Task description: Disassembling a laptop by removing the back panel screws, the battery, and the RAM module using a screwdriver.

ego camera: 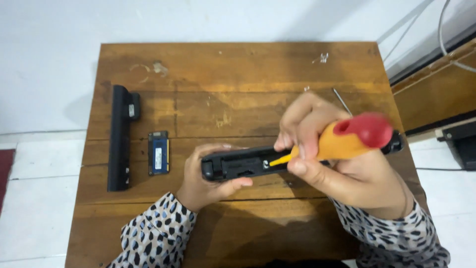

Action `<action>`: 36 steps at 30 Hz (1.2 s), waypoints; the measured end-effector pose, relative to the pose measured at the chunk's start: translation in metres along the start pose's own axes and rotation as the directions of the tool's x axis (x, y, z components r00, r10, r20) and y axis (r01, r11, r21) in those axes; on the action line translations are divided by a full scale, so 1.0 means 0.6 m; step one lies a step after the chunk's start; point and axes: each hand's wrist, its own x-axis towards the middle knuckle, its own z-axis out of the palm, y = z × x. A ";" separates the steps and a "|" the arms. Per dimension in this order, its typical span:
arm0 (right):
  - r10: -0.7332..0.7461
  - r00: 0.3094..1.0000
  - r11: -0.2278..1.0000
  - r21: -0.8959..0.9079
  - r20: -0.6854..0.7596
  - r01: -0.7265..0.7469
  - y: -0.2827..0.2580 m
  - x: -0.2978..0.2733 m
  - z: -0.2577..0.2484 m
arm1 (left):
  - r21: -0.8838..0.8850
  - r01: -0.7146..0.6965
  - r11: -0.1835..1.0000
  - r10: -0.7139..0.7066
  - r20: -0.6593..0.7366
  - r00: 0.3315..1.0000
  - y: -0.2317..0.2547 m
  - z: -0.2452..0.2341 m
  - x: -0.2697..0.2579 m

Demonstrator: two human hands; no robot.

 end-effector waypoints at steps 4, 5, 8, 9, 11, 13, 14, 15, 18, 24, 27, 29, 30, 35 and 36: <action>0.101 0.994 0.991 -0.082 -0.052 -0.105 -0.015 -0.005 -0.003 | 0.033 0.021 0.999 -0.021 0.003 1.000 -0.007 -0.001 -0.007; 0.095 0.994 0.991 -0.085 -0.050 -0.099 -0.017 -0.005 -0.004 | 0.034 0.016 0.999 -0.016 0.000 1.000 -0.009 -0.002 -0.005; 0.151 0.988 0.986 0.071 -0.020 -0.149 -0.017 -0.009 -0.006 | 0.059 0.030 0.998 -0.031 0.004 1.000 -0.008 -0.002 -0.005; 0.081 0.996 0.996 0.043 0.043 -0.083 -0.012 -0.008 -0.008 | 0.036 0.029 0.999 -0.029 0.007 1.000 -0.005 -0.002 -0.002; 0.015 0.994 1.000 0.020 0.106 -0.017 -0.009 -0.006 -0.006 | 0.012 0.029 1.000 -0.029 0.013 0.999 -0.002 -0.001 -0.002; -0.075 0.993 0.981 0.188 0.092 0.057 -0.013 0.000 0.000 | -0.003 0.074 0.997 -0.074 0.002 0.997 -0.002 0.000 -0.004; -0.073 0.993 0.980 0.190 0.091 0.054 -0.013 0.001 0.001 | -0.003 0.077 0.997 -0.077 0.004 0.997 -0.006 0.000 -0.004; -0.060 0.995 0.988 0.147 0.079 0.048 -0.013 0.002 0.002 | 0.019 0.035 0.999 -0.036 0.008 0.999 -0.009 0.000 -0.004; -0.001 0.999 0.999 0.042 0.050 -0.001 -0.011 -0.003 0.000 | 0.014 -0.027 1.000 0.027 0.012 1.000 -0.012 0.001 -0.002; 0.042 0.999 0.996 0.076 -0.019 -0.040 -0.007 -0.014 -0.009 | -0.046 -0.013 0.999 0.014 0.022 1.000 -0.005 -0.001 0.000; 0.103 0.995 0.990 0.100 -0.005 -0.102 -0.023 -0.013 -0.010 | -0.065 -0.009 0.998 0.010 0.022 1.000 -0.002 0.000 0.002; 0.146 0.989 0.989 -0.003 -0.005 -0.146 -0.026 -0.007 -0.010 | -0.101 -0.014 0.995 0.016 0.027 1.000 -0.001 -0.001 0.002; 0.061 0.998 0.997 -0.041 0.036 -0.059 -0.019 -0.005 -0.011 | -0.085 -0.002 0.996 0.004 0.022 1.000 -0.001 -0.001 0.001; -0.044 0.998 0.991 0.128 0.041 0.039 -0.004 -0.005 -0.002 | -0.020 -0.014 1.000 0.015 0.037 0.999 -0.005 -0.002 0.002; -0.043 0.998 0.997 0.062 0.037 0.041 -0.007 -0.004 0.000 | -0.031 -0.020 0.999 0.022 0.039 0.999 -0.004 -0.002 0.003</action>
